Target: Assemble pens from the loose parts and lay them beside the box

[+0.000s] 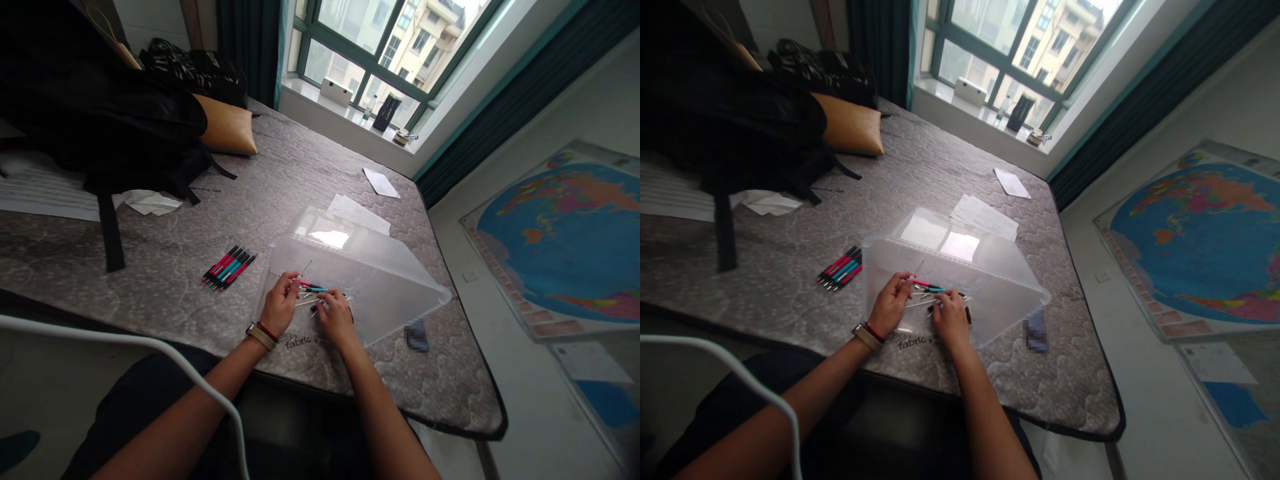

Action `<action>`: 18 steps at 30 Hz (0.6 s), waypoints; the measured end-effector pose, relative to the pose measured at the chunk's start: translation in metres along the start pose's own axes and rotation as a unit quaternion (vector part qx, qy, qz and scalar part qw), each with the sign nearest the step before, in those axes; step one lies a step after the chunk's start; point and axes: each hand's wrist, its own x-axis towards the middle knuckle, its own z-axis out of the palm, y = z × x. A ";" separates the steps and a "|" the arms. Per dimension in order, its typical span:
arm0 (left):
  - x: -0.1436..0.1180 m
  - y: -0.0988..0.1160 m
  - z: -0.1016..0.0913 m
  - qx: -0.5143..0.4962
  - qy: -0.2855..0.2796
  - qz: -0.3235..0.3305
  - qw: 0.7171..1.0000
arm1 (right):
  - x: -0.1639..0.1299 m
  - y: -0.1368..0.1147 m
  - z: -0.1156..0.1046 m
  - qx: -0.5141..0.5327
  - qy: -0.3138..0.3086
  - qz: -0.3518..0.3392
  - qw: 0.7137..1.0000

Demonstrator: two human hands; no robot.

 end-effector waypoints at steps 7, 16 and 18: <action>-0.001 -0.005 0.004 -0.066 -0.001 -0.023 0.998 | 0.015 -0.018 0.021 -0.041 -0.037 -0.046 0.997; 0.000 -0.008 0.006 -0.076 -0.005 -0.022 0.997 | 0.016 -0.017 0.019 -0.049 -0.050 -0.033 0.997; 0.000 -0.009 0.006 -0.082 0.003 -0.033 0.996 | 0.016 -0.015 0.019 -0.033 -0.047 -0.032 0.998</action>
